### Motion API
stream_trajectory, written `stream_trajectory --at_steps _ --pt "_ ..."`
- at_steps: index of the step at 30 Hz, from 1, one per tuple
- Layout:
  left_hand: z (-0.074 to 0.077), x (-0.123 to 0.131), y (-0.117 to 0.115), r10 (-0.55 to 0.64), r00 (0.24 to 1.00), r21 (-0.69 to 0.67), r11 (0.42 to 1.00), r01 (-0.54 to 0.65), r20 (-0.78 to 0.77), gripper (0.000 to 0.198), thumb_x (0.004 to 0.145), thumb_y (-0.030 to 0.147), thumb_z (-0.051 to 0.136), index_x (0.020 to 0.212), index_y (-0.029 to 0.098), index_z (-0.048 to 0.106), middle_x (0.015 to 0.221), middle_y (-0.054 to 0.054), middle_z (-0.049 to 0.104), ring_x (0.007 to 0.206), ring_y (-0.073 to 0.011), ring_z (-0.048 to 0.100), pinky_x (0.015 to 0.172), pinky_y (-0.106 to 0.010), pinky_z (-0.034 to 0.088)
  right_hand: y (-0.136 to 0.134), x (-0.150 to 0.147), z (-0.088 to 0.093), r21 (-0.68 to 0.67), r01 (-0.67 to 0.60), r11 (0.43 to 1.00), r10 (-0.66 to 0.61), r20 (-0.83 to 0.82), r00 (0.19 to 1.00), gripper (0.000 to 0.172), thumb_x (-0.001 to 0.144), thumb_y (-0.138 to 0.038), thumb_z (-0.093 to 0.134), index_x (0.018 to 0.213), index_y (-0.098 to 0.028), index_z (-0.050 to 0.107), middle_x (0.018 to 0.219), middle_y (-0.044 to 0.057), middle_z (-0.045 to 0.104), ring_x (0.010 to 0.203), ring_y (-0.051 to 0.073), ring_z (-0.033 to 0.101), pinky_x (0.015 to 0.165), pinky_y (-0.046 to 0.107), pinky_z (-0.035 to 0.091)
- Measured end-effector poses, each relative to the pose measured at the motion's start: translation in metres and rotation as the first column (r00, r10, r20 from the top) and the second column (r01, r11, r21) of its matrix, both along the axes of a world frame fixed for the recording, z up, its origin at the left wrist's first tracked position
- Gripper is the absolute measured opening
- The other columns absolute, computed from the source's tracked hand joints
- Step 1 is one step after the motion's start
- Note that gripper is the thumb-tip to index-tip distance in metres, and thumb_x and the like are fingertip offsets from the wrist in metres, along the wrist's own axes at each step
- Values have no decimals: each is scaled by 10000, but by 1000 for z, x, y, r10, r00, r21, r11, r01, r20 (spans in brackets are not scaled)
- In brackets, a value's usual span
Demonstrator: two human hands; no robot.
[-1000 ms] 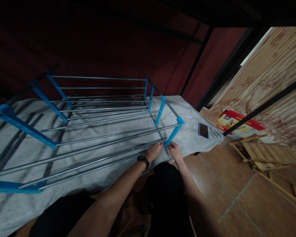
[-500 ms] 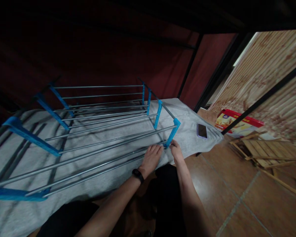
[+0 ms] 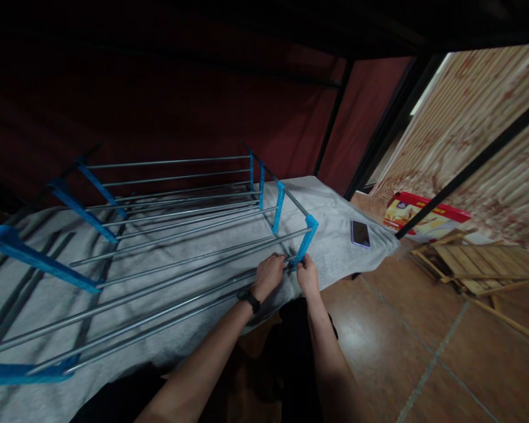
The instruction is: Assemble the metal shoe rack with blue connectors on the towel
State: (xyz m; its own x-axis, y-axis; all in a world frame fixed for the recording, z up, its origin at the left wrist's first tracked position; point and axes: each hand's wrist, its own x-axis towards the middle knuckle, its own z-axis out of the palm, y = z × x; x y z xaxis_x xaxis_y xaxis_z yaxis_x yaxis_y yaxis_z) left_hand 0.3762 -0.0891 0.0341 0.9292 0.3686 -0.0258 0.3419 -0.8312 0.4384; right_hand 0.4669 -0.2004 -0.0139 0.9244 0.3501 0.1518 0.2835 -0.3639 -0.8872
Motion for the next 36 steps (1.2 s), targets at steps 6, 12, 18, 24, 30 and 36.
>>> stream_trajectory --at_steps 6,12,18,24,30,36 --pt "15 -3 -9 14 998 5 1000 -14 55 361 1044 307 424 1329 283 645 1186 -87 687 1074 -244 678 873 -320 514 0 -1 5 -58 -9 998 8 -10 1000 242 879 -322 438 1004 -220 619 913 95 708 910 251 643 827 337 484" --pt "17 -4 -10 -10 1000 14 1000 10 3 422 1051 294 400 1432 358 569 1201 -67 684 1102 -223 673 881 -297 499 -1 -3 11 -101 -11 995 10 -13 1000 245 888 -260 452 1036 -200 638 974 108 728 961 245 663 847 319 487" --pt "14 -6 -11 -29 999 40 999 28 22 450 1062 294 356 1455 407 543 1200 -47 687 1100 -217 675 872 -297 497 -1 -7 18 -159 -9 987 8 -4 1000 257 888 -197 459 1058 -191 652 993 103 739 985 235 678 846 295 488" --pt "14 -4 -11 -16 1000 45 999 16 0 444 1057 298 379 1451 406 553 1168 -63 696 1071 -230 686 857 -305 495 -1 -8 18 -221 -4 975 7 14 1000 317 843 -133 439 1078 -189 645 958 90 737 960 232 681 840 287 494" --pt "12 -3 -11 -11 999 34 999 10 32 442 1055 281 372 1424 390 588 1138 -67 710 1056 -237 693 824 -302 488 -2 -8 17 -254 -16 967 21 16 1000 342 808 -131 429 1075 -189 634 935 85 728 935 244 679 844 312 500" --pt "11 -3 -12 -11 999 22 1000 10 44 437 1048 267 384 1407 382 606 1119 -67 717 1045 -228 691 832 -293 486 0 -8 14 -276 2 961 7 31 1000 356 790 -141 435 1091 -186 620 916 90 724 916 247 677 832 314 506"
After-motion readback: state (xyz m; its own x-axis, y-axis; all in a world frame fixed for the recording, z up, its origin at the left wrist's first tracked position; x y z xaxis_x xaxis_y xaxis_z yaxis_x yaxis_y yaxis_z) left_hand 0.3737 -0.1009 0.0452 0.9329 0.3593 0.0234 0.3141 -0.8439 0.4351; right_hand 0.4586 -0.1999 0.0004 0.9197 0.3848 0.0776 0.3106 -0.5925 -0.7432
